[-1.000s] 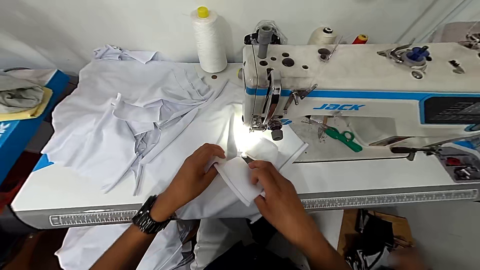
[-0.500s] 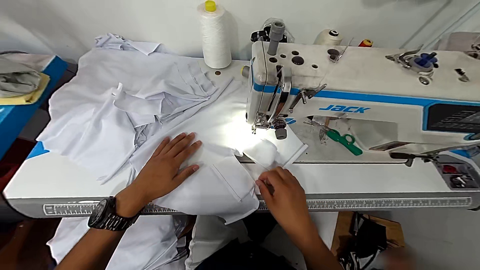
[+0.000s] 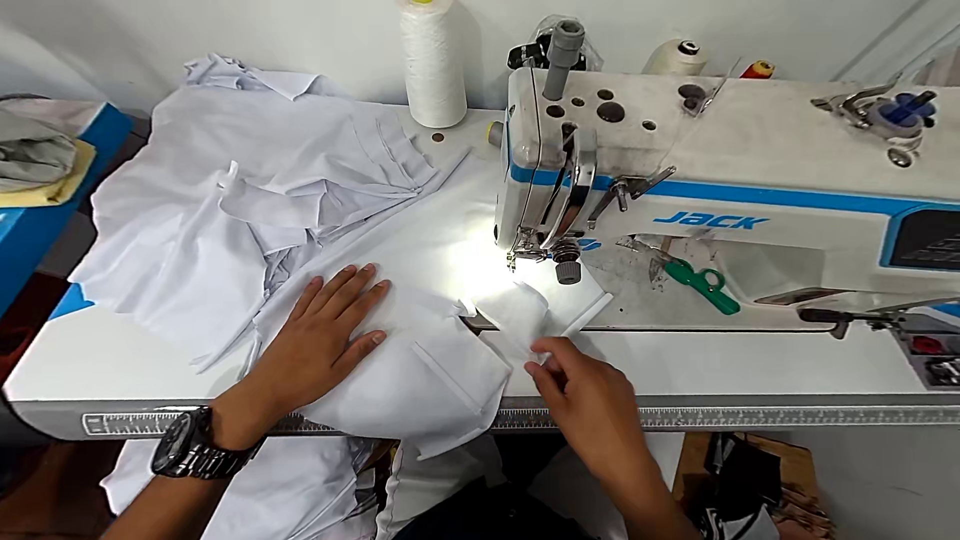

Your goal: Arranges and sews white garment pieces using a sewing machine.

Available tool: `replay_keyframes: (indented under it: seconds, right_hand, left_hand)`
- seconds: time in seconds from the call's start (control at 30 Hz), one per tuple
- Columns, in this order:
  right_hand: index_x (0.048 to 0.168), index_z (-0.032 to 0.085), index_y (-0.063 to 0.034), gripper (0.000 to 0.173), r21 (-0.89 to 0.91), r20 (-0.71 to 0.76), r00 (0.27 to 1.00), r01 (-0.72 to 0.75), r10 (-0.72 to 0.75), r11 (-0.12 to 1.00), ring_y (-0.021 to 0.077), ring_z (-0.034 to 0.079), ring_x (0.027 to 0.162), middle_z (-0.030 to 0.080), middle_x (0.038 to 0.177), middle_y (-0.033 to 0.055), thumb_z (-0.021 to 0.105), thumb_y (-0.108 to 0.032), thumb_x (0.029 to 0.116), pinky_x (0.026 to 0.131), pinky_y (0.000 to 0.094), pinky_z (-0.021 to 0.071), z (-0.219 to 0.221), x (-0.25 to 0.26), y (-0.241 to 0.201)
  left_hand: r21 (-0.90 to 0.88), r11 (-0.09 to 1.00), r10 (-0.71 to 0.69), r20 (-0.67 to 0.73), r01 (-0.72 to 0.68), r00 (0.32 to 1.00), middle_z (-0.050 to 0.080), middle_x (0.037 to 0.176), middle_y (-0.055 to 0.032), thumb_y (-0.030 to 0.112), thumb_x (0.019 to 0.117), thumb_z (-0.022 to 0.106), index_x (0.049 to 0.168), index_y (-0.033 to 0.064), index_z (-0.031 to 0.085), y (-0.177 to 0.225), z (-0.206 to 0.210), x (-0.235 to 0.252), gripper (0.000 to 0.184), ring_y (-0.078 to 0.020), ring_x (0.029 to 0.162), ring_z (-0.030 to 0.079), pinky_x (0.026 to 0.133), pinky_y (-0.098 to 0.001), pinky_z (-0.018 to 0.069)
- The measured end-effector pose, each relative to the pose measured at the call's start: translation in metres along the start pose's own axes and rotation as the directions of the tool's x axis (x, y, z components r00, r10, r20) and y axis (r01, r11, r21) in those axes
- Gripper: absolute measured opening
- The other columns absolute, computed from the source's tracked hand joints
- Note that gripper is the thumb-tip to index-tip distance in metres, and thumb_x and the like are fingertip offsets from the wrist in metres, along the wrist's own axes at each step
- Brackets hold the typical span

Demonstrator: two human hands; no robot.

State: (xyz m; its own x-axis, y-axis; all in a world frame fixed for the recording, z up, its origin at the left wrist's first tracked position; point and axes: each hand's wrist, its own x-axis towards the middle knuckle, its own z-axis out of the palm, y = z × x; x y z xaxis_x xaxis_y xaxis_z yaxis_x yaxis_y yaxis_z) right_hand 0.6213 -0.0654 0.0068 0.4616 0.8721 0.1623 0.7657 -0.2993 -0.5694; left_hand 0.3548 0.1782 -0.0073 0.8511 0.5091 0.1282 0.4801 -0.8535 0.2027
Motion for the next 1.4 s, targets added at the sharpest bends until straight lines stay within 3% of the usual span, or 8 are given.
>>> replay_keyframes:
  seconds: [0.2,0.33,0.43,0.7,0.87,1.07,1.23,1.4]
  right_hand:
    - [0.122,0.069,-0.0053,0.041,0.053,-0.064,0.993,0.099,-0.096,0.994,0.0361,0.061,0.107,0.064,0.120,0.0172,0.067,-0.039,0.0980,0.086,0.0541,0.0523,-0.012,0.048,0.011]
    - [0.101,0.067,-0.0091,0.022,0.197,0.090,0.992,0.066,-0.085,0.978,0.0190,0.060,0.069,0.063,0.082,0.0049,0.068,-0.031,0.0983,0.058,0.0393,0.0507,-0.012,0.058,0.002]
    - [0.121,0.062,-0.0120,0.027,0.269,0.117,0.993,-0.026,-0.006,0.963,0.0127,0.056,0.054,0.063,0.072,-0.0007,0.067,-0.028,0.0997,0.049,0.0336,0.0492,-0.004,0.044,-0.003]
    - [0.142,0.057,-0.0114,0.052,0.090,-0.063,0.998,0.011,-0.005,0.996,0.0160,0.065,0.065,0.070,0.088,0.0022,0.073,-0.026,0.0947,0.057,0.0378,0.0571,0.011,0.027,-0.004]
    - [0.138,0.060,-0.0086,0.050,0.028,-0.094,0.990,0.104,-0.101,0.994,0.0202,0.069,0.081,0.071,0.091,0.0037,0.075,-0.021,0.0926,0.074,0.0420,0.0591,0.014,0.034,0.006]
    - [0.125,0.068,-0.0116,0.035,0.003,-0.018,0.997,0.078,-0.078,0.997,0.0189,0.067,0.069,0.071,0.088,0.0033,0.074,-0.025,0.0929,0.060,0.0414,0.0571,0.009,0.042,0.015]
    - [0.109,0.074,-0.0140,0.024,-0.079,-0.086,0.985,0.143,-0.150,0.987,0.0176,0.067,0.075,0.071,0.087,-0.0002,0.069,-0.032,0.0949,0.068,0.0398,0.0546,0.014,0.036,0.017]
    - [0.102,0.075,-0.0153,0.019,-0.066,-0.116,0.951,0.281,-0.287,0.957,0.0157,0.065,0.086,0.068,0.090,-0.0016,0.066,-0.031,0.0963,0.085,0.0389,0.0528,0.021,0.028,0.023]
  left_hand:
    - [-0.098,0.972,0.206,-0.090,-0.214,0.974,0.065,0.135,-0.0138,0.036,0.1038,0.050,0.130,0.0057,0.067,0.050,-0.029,0.054,0.044,-0.0331,0.128,0.060,0.108,-0.0561,0.0464]
    - [-0.332,0.900,0.284,-0.044,-0.282,0.958,0.062,0.138,-0.0131,0.032,0.0993,0.056,0.140,0.0037,0.058,0.077,-0.009,0.095,0.049,-0.0299,0.130,0.057,0.109,-0.0493,0.0455]
    - [-0.518,0.812,0.342,0.053,-0.267,0.938,0.065,0.131,-0.0059,0.020,0.0922,0.062,0.137,0.0096,0.061,0.080,-0.005,0.120,0.046,-0.0233,0.122,0.056,0.104,-0.0440,0.0444]
    - [-0.453,0.807,0.519,0.239,-0.379,0.820,0.060,0.099,-0.0045,0.017,0.0827,0.064,0.108,0.0145,0.073,0.100,-0.004,0.152,0.027,-0.0241,0.104,0.056,0.090,-0.0495,0.0428]
    - [-0.540,0.720,0.586,0.136,-0.437,0.798,0.068,0.113,-0.0116,0.020,0.0877,0.075,0.094,0.0046,0.069,0.088,-0.006,0.157,0.017,-0.0220,0.112,0.062,0.098,-0.0390,0.0506]
    - [-0.678,0.697,0.486,0.208,-0.234,0.849,0.057,0.066,0.0035,0.016,0.0919,0.075,0.102,0.0061,0.070,0.064,-0.012,0.157,0.015,-0.0007,0.053,0.049,0.050,-0.0161,0.0401]
    - [-0.440,0.779,0.518,0.054,-0.446,0.853,0.069,0.082,-0.0014,0.017,0.0949,0.068,0.096,0.0092,0.073,0.066,0.004,0.150,0.009,-0.0099,0.069,0.063,0.065,-0.0294,0.0546]
    - [-0.541,0.737,0.514,0.058,-0.406,0.856,0.069,0.097,-0.0048,0.024,0.0886,0.077,0.119,0.0066,0.069,0.065,0.008,0.140,0.036,-0.0109,0.088,0.064,0.082,-0.0272,0.0547]
